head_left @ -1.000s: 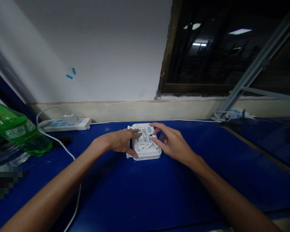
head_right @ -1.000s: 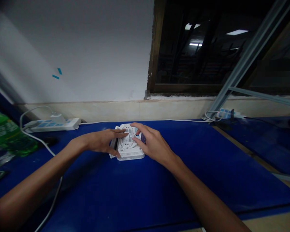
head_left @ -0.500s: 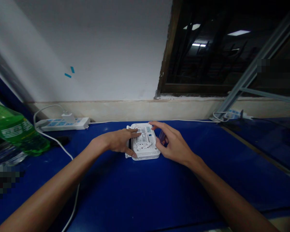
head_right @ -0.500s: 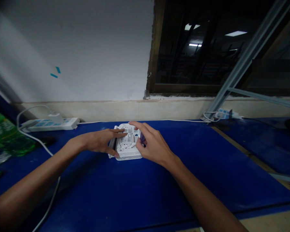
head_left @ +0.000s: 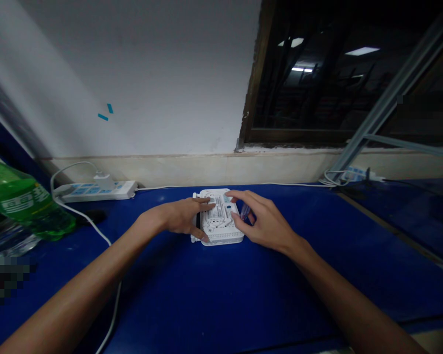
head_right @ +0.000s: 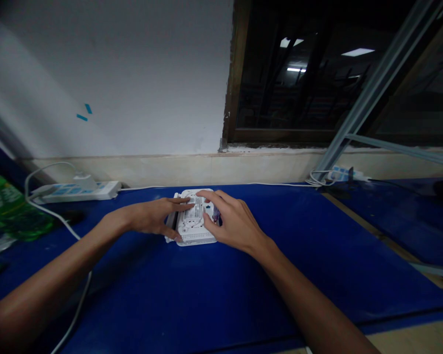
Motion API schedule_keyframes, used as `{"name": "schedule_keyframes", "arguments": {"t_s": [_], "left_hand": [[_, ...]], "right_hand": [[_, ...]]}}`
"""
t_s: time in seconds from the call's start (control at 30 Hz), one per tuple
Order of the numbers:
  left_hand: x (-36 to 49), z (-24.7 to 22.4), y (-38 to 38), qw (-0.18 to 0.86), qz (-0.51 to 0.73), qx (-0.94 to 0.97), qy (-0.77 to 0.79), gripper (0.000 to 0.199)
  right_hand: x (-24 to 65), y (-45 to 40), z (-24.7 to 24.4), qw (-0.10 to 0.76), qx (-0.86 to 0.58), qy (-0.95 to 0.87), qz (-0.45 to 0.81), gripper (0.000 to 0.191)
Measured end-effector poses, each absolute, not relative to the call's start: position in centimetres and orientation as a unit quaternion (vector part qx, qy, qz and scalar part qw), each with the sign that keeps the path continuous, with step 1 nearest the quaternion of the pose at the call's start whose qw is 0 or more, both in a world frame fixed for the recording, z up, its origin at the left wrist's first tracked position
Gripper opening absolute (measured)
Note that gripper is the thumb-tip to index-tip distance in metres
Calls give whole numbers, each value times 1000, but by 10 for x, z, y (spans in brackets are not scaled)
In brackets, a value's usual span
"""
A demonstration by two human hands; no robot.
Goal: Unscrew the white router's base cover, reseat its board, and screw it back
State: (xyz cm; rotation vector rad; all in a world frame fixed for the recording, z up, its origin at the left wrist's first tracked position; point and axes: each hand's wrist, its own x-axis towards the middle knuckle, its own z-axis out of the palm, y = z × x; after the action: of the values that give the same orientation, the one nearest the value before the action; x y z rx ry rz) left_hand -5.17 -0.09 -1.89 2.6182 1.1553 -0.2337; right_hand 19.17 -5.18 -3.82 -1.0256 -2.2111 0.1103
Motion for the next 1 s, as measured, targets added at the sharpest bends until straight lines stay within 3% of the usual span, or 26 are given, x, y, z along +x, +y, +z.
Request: {"name": "schedule_keyframes", "arguments": {"t_s": [0.1,0.27,0.43,0.6,0.83,1.0], "left_hand": [[-52,-20,-1,133,-83,904,397,97],[-53,-20,-1,130,-78,907,392,99],[-53,-20,-1,135,-78,905,395,99],[-54,-21,1,133,-77,905,397,98],[-57,-26,5,141,-72,909,386,97],[-55,-21,0,144,-74,904,395,98]], "right_hand": [[191,-51,-39,355,-389,-848,56,43],[190,-54,-37,364,-379,-850,40,59],[191,-52,-39,356,-394,-846,47,43],[189,-54,-37,358,-367,-858,39,63],[191,-52,-40,351,-392,-850,35,38],[191,-55,-36,342,-388,-856,28,59]]}}
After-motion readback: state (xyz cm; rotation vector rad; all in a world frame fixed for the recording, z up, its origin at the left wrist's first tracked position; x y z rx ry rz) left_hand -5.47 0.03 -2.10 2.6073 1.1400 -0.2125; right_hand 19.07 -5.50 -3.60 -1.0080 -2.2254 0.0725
